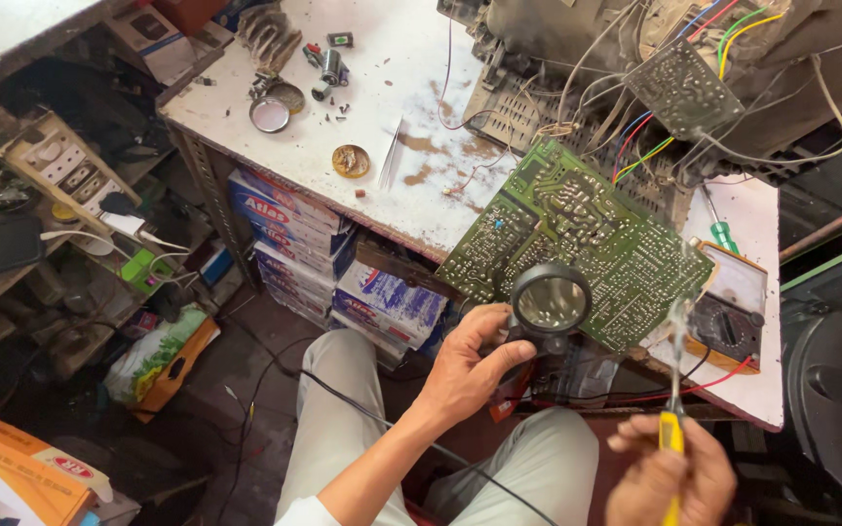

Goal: The person inspects a green circuit board using a magnifying glass and a multimeter probe. They point at specific components on the board and occasionally reach into a drawer to retrieve tools or parts.

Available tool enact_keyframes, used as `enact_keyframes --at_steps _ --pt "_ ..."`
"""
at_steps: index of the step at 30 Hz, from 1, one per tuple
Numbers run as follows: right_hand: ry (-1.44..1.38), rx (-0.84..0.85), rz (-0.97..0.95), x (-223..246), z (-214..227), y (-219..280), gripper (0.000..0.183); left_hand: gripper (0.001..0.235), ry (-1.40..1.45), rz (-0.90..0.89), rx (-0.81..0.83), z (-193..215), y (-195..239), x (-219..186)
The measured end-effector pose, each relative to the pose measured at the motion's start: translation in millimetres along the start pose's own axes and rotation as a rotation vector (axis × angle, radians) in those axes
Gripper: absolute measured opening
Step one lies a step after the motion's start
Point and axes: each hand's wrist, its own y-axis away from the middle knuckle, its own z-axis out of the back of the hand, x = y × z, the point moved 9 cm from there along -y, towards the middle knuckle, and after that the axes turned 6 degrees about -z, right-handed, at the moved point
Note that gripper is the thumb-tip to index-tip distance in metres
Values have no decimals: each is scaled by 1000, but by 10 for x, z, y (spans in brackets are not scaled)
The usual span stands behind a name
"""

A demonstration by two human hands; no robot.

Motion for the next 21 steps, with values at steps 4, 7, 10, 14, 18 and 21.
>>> enact_keyframes --at_steps 4,7,10,14,18,21 --pt "499 -46 273 188 -562 -209 13 33 0 -2 14 -14 6 22" --pt "775 66 405 168 -942 -436 29 32 -37 -17 15 -4 15 0" --pt "681 124 389 76 -1137 -644 44 31 78 -1 12 -22 12 7" --pt "705 172 416 37 -1350 -772 53 34 49 14 17 -19 -1 22" --pt "687 192 412 70 -1438 -867 54 35 32 28 12 -17 -10 46" --pt "656 161 387 100 -1441 -926 50 35 31 1 12 -1 -4 34"
